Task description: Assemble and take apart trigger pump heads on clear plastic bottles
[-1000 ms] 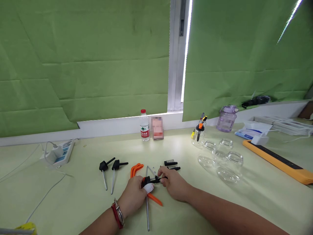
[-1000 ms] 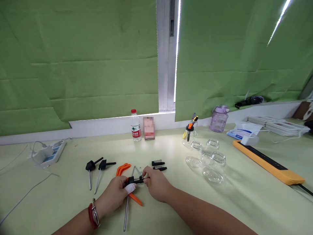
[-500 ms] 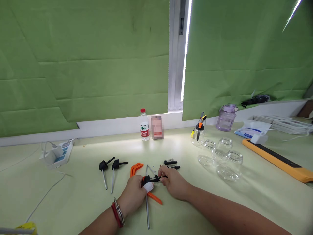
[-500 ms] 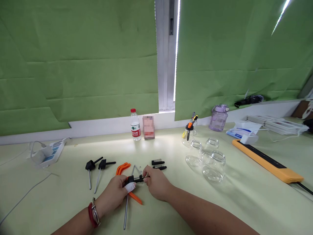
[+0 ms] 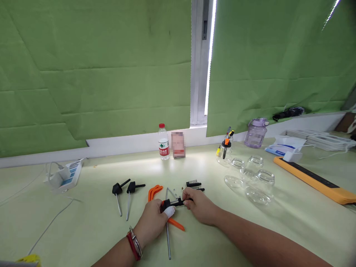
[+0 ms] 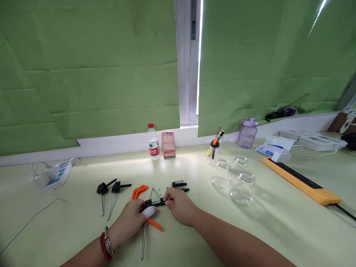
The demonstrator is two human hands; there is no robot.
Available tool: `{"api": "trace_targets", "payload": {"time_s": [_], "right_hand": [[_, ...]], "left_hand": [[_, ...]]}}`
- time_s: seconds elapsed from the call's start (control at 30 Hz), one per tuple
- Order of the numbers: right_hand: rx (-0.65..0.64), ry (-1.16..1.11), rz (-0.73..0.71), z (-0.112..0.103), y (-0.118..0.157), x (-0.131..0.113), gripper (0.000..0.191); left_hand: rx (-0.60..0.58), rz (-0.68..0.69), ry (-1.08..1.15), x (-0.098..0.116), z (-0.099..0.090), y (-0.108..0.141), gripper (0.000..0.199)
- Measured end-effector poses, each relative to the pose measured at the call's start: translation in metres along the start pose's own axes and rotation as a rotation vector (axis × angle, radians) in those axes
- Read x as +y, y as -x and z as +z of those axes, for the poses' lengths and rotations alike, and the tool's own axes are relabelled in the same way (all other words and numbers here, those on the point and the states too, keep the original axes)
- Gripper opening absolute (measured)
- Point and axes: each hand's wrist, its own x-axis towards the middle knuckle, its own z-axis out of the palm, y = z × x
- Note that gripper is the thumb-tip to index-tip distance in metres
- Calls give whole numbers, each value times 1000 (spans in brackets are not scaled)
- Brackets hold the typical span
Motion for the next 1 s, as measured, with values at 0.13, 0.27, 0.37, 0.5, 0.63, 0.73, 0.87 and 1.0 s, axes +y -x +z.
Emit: {"api": "trace_targets", "payload": {"time_s": [0.13,0.27,0.37,0.5,0.63,0.73,0.87,1.0], "right_hand": [[-42,-41,34,-15,2,3,9],[1,30,105,-42,3,5,7],[35,157,112,-57,3,4,6],[65,285,59,-63,2,-1,11],[77,304,50,-64,2,-6,15],[75,319,67,-68,4,-12,18],[62,338,88,-75,7,-21,21],[71,344,88,-79,8,-19,21]], "left_hand": [[-3,-19,-1,2,2,1,28],[-17,-24,13,0,3,0,28],[-19,-5,15,-4,4,-1,29],[-23,13,7,-4,3,-1,30],[-36,11,-6,0,2,-1,29],[-40,4,-22,2,0,-1,29],[-46,-3,-16,3,-1,0,29],[-49,-8,-7,-1,0,-2,29]]}}
